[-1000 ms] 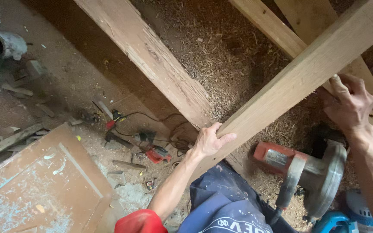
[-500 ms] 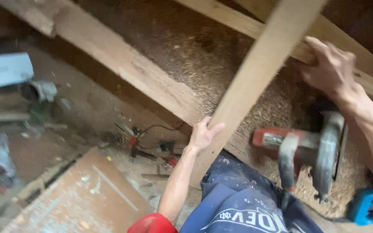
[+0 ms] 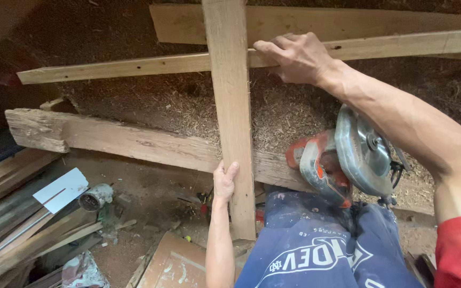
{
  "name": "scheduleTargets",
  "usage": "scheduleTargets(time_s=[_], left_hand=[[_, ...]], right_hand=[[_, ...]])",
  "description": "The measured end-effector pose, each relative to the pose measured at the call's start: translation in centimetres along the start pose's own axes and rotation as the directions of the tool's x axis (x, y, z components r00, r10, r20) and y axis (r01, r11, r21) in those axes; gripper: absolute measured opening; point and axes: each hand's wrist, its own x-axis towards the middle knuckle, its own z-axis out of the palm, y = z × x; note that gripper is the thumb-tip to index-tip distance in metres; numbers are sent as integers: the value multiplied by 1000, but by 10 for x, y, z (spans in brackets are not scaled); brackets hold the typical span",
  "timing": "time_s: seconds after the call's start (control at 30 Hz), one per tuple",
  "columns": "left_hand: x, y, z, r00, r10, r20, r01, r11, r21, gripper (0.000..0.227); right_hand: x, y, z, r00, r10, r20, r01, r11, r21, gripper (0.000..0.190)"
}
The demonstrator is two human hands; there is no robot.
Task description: The person uses a circular saw to cut a long wooden plank into smaller pieces. They then use a sander to smooth the surface of the cut wood pieces.
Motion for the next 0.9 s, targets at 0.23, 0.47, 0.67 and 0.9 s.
scheduleTargets(time_s=[0.23,0.47,0.67,0.9], left_hand=[[1,2,-4,1000,-16,-1,16,999,39,54],[-1,9,-14,998,-55,29,56,998,-26,54],[-2,4,-9,998,-57,26,58,997,-55,53],[-2,-3,1,1000,-26,-7,26,1000,-5,52]], right_hand=[[4,-4,-8,1000,19,11,-19,1000,15,70],[-1,-1,-5,999,24,24,-23,999,-38,66],[-1,-4,-7,999,22,-30,-21,1000,14,64],[-2,-4,-4,999,49,-2,-49,999,-1,66]])
